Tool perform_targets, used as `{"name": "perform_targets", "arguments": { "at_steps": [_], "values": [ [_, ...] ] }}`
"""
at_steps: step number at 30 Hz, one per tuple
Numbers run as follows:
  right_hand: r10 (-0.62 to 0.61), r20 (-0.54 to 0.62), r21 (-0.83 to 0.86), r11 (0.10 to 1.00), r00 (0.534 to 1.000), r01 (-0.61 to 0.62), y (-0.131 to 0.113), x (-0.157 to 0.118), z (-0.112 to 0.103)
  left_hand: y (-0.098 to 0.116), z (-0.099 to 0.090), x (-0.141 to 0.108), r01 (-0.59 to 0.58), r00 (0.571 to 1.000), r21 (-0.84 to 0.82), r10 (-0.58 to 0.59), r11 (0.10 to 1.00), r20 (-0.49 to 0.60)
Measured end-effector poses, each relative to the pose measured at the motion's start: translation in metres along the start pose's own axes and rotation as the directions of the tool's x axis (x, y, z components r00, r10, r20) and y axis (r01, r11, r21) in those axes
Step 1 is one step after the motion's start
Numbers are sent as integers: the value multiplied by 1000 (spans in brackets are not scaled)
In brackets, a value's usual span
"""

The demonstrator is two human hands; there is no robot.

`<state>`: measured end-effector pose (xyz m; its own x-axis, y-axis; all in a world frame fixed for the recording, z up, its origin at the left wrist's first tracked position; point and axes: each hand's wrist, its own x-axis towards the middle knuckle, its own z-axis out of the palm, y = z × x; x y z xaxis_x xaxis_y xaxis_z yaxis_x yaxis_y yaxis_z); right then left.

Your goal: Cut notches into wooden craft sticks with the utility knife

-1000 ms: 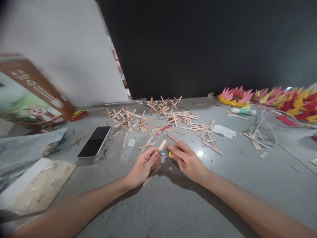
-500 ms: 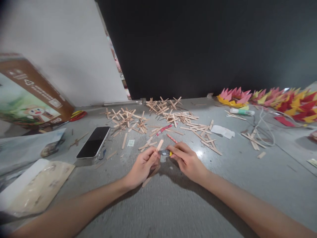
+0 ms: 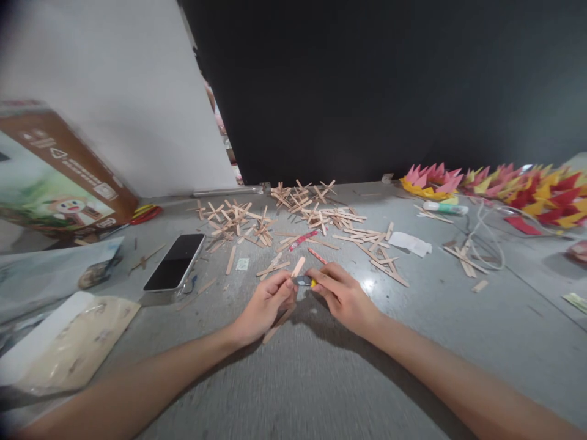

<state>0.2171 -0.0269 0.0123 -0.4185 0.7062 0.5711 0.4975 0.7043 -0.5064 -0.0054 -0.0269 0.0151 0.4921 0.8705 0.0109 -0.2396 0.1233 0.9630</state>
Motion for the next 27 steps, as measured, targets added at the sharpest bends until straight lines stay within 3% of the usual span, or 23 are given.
{"name": "perform_targets", "arguments": {
  "at_steps": [8, 17, 27],
  "values": [
    [-1, 13, 21, 1000, 1000, 1, 2, -1, 0, -1, 0, 1, -31, 998, -80, 34, 996, 44],
    [-12, -10, -58, 998, 1000, 12, -2, -1, 0, 2, 7, -2, -16, 997, 55, 20, 998, -76],
    [16, -2, 6, 1000, 1000, -16, 3, -3, 2, 3, -6, 2, 22, 993, -36, -18, 999, 119]
  ]
}}
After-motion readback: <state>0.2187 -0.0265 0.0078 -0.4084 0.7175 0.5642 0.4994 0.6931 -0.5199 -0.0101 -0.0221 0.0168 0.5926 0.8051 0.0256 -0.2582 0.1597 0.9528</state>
